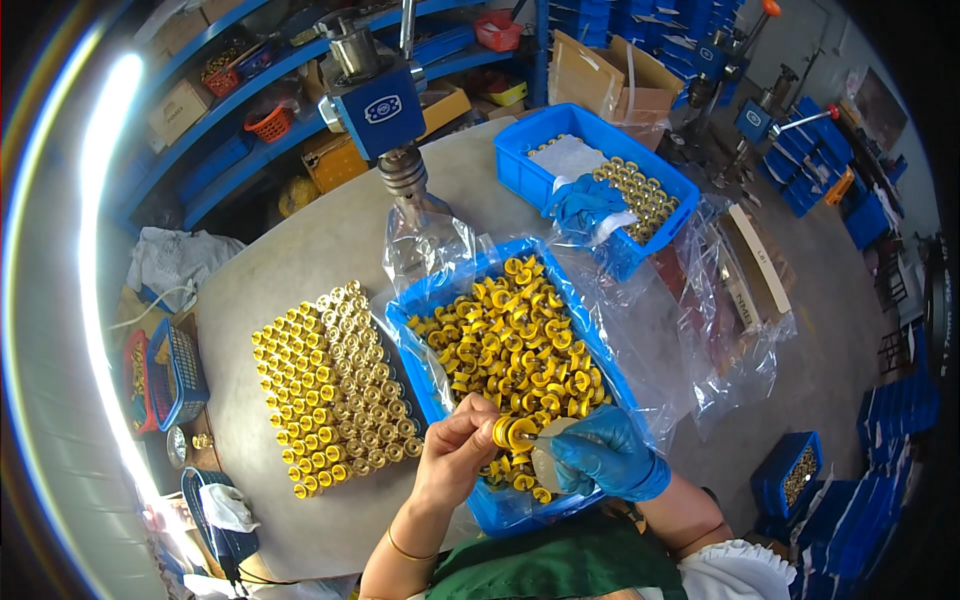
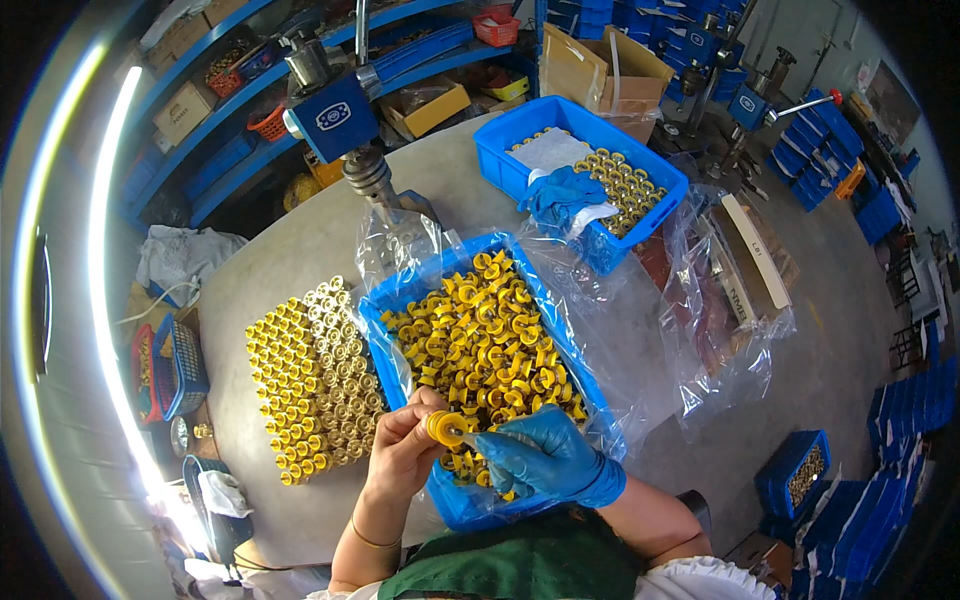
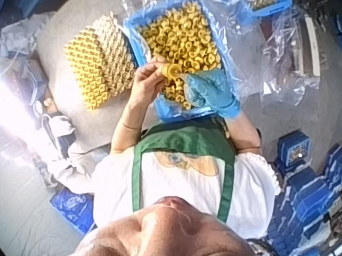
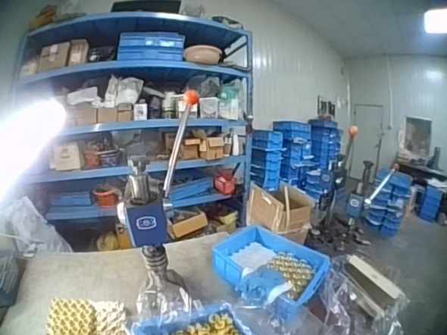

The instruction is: Picking small yellow components from a blue container and inserting them into brass cylinders arranged in a tray.

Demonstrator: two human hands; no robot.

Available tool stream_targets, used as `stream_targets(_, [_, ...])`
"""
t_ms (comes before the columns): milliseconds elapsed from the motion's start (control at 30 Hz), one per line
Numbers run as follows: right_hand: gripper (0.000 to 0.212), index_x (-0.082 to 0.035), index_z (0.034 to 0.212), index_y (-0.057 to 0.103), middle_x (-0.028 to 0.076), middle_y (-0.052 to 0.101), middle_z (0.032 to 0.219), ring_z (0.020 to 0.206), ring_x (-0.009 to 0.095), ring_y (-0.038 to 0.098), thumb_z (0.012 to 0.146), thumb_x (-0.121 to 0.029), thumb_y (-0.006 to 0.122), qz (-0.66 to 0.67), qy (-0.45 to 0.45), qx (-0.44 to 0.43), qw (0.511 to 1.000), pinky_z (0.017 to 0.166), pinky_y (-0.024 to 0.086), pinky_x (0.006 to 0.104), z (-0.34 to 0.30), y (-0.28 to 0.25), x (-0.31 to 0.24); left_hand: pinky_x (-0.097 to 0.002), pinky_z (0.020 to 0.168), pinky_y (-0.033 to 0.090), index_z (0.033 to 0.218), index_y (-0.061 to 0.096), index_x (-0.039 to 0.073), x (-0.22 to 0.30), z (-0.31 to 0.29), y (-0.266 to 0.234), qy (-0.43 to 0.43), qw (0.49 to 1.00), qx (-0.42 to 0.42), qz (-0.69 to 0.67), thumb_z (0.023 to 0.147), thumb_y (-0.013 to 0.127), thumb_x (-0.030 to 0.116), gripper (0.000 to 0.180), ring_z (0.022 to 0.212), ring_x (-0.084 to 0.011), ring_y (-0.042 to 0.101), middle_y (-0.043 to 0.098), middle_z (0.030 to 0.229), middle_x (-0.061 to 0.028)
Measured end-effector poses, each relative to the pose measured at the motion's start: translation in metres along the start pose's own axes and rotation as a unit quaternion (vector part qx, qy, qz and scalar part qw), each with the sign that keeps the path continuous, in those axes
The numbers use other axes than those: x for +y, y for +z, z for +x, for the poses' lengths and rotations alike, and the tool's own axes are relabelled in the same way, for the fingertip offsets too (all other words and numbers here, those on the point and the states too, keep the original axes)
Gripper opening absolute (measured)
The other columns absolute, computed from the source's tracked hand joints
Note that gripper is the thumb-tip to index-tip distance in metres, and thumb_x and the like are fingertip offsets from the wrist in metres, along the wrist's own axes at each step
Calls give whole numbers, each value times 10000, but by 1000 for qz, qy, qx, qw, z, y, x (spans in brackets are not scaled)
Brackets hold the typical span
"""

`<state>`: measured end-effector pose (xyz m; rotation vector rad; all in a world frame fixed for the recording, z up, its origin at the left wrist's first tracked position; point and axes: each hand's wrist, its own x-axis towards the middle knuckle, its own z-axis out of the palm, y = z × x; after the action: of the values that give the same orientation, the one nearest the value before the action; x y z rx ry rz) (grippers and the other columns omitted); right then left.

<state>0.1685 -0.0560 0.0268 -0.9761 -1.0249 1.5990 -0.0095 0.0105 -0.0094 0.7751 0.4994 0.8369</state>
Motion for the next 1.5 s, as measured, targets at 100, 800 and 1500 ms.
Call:
stream_targets(100, [197,-1,907,590,15,548,565,442,54,469,846,-149,475,5,-1,-7,1000,415,382,192,0,-1,0,-185,457,239,802,580,-20,-2,0,-2,0,1000,-14,-7,817,520,94,130,559,-58,320,385,801,0])
stream_targets(800, [344,84,996,517,46,526,620,538,97,493,833,-216,474,74,-69,-40,994,497,403,219,0,-12,17,-282,580,368,748,608,34,62,-45,-158,133,594,393,689,693,638,135,119,658,-189,438,435,726,-58])
stream_targets(1500, [305,29,878,534,122,565,755,657,207,558,760,-246,592,-60,-130,7,990,603,441,288,-7,-4,20,-331,669,369,712,641,106,44,-39,-169,98,506,413,751,638,657,137,82,706,-213,465,472,709,-42])
